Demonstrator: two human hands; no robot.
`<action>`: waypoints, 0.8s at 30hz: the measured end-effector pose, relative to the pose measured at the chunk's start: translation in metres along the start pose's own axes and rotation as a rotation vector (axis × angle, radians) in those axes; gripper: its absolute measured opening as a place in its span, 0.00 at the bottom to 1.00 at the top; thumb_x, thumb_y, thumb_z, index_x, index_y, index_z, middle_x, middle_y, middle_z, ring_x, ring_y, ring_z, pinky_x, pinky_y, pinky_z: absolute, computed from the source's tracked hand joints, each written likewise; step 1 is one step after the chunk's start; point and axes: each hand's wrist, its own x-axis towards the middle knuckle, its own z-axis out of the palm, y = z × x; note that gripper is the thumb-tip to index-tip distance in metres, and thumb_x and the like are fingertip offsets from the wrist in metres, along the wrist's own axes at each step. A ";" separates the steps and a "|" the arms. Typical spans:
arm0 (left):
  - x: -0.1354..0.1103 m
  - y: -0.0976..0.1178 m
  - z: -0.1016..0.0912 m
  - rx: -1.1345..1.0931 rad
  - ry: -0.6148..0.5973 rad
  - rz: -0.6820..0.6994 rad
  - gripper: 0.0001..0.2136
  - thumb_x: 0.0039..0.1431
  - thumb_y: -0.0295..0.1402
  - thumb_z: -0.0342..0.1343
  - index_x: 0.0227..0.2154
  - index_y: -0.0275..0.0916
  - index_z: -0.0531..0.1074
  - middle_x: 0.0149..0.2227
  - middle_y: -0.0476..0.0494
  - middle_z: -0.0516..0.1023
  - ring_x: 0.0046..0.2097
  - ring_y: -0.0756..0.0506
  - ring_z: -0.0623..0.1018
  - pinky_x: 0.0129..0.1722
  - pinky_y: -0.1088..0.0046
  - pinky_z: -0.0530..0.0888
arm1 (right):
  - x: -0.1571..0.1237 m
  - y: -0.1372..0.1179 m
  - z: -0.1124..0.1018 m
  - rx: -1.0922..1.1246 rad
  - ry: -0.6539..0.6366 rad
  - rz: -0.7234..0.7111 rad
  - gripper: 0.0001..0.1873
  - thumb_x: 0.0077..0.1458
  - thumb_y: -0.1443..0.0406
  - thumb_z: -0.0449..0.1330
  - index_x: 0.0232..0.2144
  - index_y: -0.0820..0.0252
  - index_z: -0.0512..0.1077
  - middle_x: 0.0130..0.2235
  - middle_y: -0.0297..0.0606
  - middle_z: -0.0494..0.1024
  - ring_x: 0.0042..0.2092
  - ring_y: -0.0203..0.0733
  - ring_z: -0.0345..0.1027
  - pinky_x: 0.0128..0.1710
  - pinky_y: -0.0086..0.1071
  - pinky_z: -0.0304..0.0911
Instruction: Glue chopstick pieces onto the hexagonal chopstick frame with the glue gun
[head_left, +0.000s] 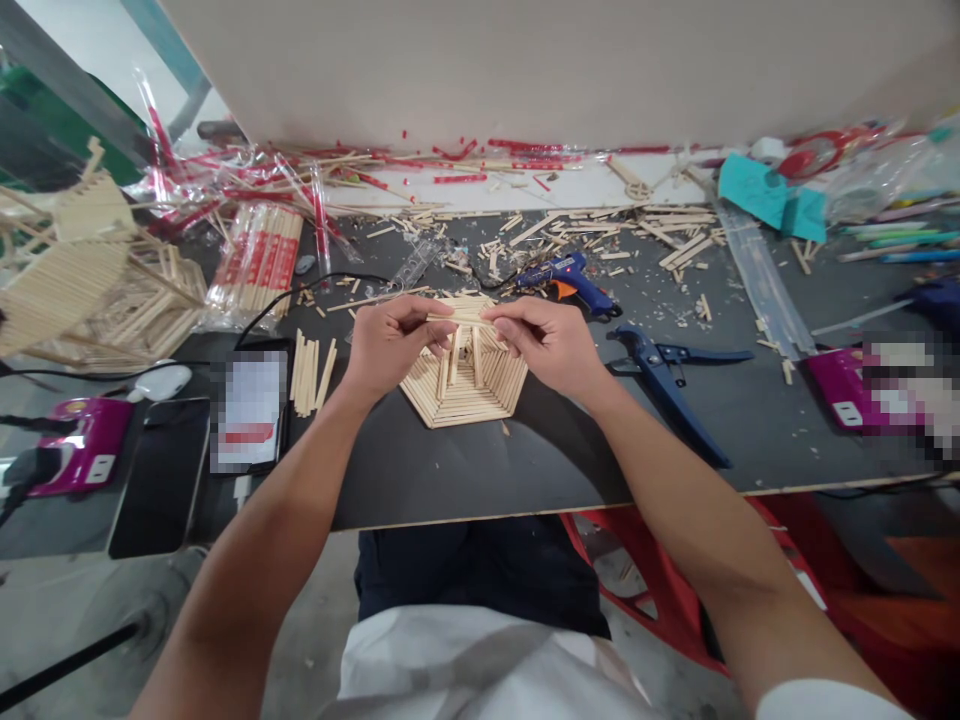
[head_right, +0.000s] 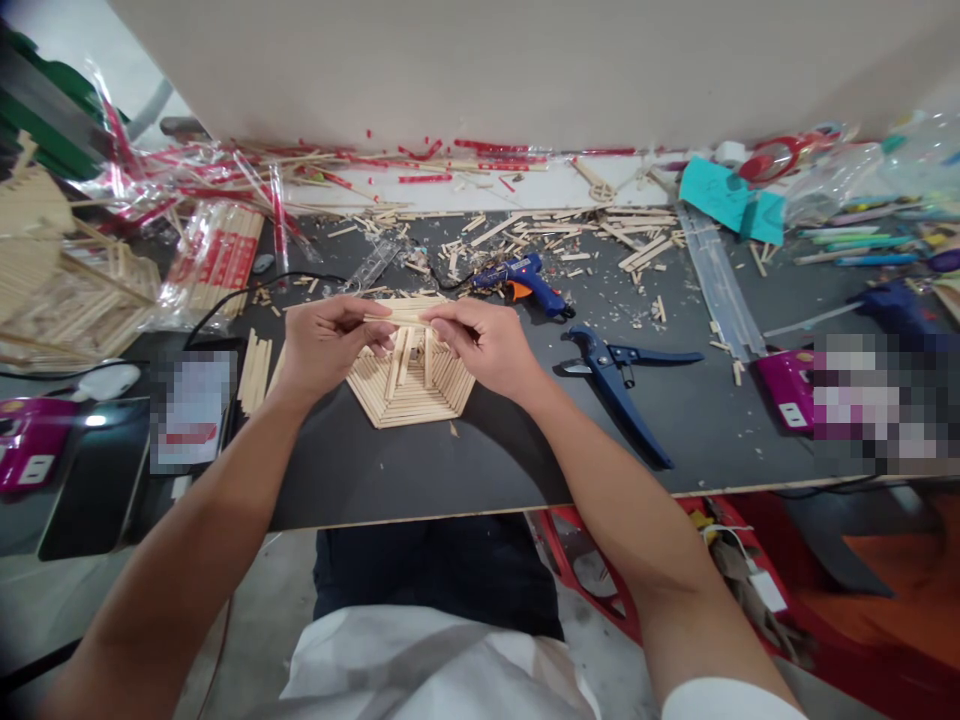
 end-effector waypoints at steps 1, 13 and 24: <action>0.000 0.000 0.000 0.009 0.002 -0.003 0.07 0.53 0.32 0.69 0.34 0.37 0.81 0.23 0.49 0.81 0.23 0.49 0.80 0.26 0.75 0.80 | 0.000 0.000 0.000 0.000 -0.003 0.003 0.17 0.68 0.54 0.56 0.43 0.55 0.81 0.32 0.36 0.79 0.29 0.36 0.68 0.34 0.34 0.64; 0.001 -0.006 0.005 -0.113 0.005 -0.006 0.10 0.51 0.37 0.71 0.33 0.38 0.81 0.22 0.49 0.80 0.20 0.51 0.78 0.17 0.78 0.74 | 0.000 0.004 0.002 0.002 0.029 -0.011 0.16 0.67 0.55 0.58 0.41 0.57 0.81 0.32 0.37 0.79 0.30 0.36 0.70 0.33 0.33 0.63; 0.006 -0.011 0.005 -0.101 0.012 -0.048 0.08 0.53 0.36 0.67 0.33 0.38 0.81 0.25 0.46 0.81 0.24 0.49 0.81 0.20 0.77 0.77 | 0.000 0.008 0.002 0.051 0.054 0.154 0.22 0.66 0.48 0.56 0.37 0.61 0.77 0.32 0.39 0.82 0.25 0.35 0.74 0.27 0.31 0.68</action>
